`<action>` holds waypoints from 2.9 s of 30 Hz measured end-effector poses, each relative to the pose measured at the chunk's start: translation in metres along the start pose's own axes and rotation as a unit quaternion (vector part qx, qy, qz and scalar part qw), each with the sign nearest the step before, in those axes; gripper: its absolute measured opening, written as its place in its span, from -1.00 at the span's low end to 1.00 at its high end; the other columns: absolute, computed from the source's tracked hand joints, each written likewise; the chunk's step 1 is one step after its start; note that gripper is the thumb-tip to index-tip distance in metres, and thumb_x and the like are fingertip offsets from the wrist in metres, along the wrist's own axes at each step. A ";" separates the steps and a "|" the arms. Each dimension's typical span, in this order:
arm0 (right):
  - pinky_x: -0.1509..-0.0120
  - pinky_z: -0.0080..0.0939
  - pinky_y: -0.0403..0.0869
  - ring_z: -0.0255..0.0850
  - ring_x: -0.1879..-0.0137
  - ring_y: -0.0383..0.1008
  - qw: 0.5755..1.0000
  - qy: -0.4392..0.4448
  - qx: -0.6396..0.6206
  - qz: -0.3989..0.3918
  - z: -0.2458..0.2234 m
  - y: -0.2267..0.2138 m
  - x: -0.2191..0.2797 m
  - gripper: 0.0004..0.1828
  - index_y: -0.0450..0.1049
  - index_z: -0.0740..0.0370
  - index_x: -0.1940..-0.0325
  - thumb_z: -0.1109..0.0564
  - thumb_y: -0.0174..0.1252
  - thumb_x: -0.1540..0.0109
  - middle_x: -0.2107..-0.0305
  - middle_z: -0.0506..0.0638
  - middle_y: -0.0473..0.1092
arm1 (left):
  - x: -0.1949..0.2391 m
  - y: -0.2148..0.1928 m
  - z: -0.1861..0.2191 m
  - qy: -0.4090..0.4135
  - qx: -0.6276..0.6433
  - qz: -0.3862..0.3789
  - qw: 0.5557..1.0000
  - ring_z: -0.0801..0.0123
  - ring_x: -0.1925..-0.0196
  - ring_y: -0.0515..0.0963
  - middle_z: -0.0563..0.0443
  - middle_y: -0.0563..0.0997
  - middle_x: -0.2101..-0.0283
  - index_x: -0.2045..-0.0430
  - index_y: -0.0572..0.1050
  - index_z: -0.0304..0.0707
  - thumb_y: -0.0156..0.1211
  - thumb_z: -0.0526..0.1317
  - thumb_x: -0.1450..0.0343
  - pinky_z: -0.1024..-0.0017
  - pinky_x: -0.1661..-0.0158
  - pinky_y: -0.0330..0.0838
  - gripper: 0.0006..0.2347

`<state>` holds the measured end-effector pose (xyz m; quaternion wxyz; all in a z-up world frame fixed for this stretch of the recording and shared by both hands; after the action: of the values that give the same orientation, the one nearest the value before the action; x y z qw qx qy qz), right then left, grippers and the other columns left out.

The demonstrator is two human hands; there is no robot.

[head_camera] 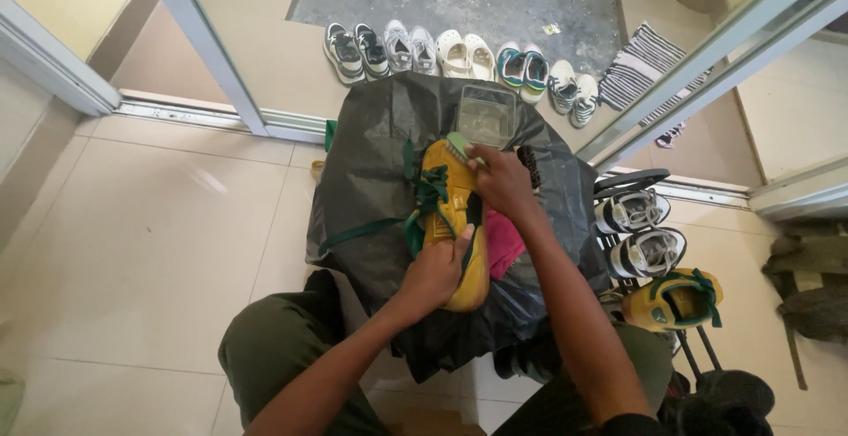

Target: Cleaning a yellow sneaker using a brush and a cloth.

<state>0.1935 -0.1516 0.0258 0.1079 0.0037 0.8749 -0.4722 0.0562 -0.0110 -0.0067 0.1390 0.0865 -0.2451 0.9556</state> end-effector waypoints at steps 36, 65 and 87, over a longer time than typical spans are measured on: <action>0.27 0.36 0.45 0.44 0.28 0.51 0.995 -0.072 0.023 -0.069 -0.022 -0.039 0.069 -0.80 0.53 0.07 0.01 0.18 0.08 -0.31 0.46 0.34 0.51 | 0.010 -0.005 0.022 0.019 -0.113 0.074 0.991 -0.12 0.42 0.69 -0.41 0.59 0.57 0.63 0.52 -0.36 -0.28 0.08 -0.64 0.19 0.55 0.54 -0.42; 0.44 0.24 0.43 0.39 0.44 0.46 0.991 -0.107 0.050 -0.065 0.006 -0.040 0.085 -0.78 0.46 -0.08 -0.07 0.15 0.01 -0.37 0.47 0.25 0.48 | 0.009 0.000 0.022 0.003 -0.150 0.046 0.988 -0.19 0.39 0.68 -0.37 0.58 0.55 0.57 0.54 -0.35 -0.30 0.13 -0.62 0.10 0.49 0.54 -0.42; 0.24 0.22 0.50 0.31 0.30 0.56 0.987 -0.097 0.067 -0.113 -0.026 -0.024 0.027 -0.83 0.43 -0.05 -0.02 0.10 0.01 -0.36 0.44 0.20 0.51 | 0.011 -0.009 0.024 -0.001 -0.122 0.032 0.992 -0.30 0.35 0.67 -0.44 0.57 0.56 0.61 0.51 -0.40 -0.31 0.11 -0.62 0.00 0.43 0.54 -0.41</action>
<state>0.1594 -0.1461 0.0536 0.1382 -0.1338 0.8213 -0.5371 0.0504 -0.0129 0.0211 0.1176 0.0622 -0.3622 0.9225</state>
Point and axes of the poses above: each hand's wrist, its own x-axis away from the middle knuckle, its own y-axis out of the palm, z = x × y, the point moved 6 cm from there along -x, towards the middle knuckle
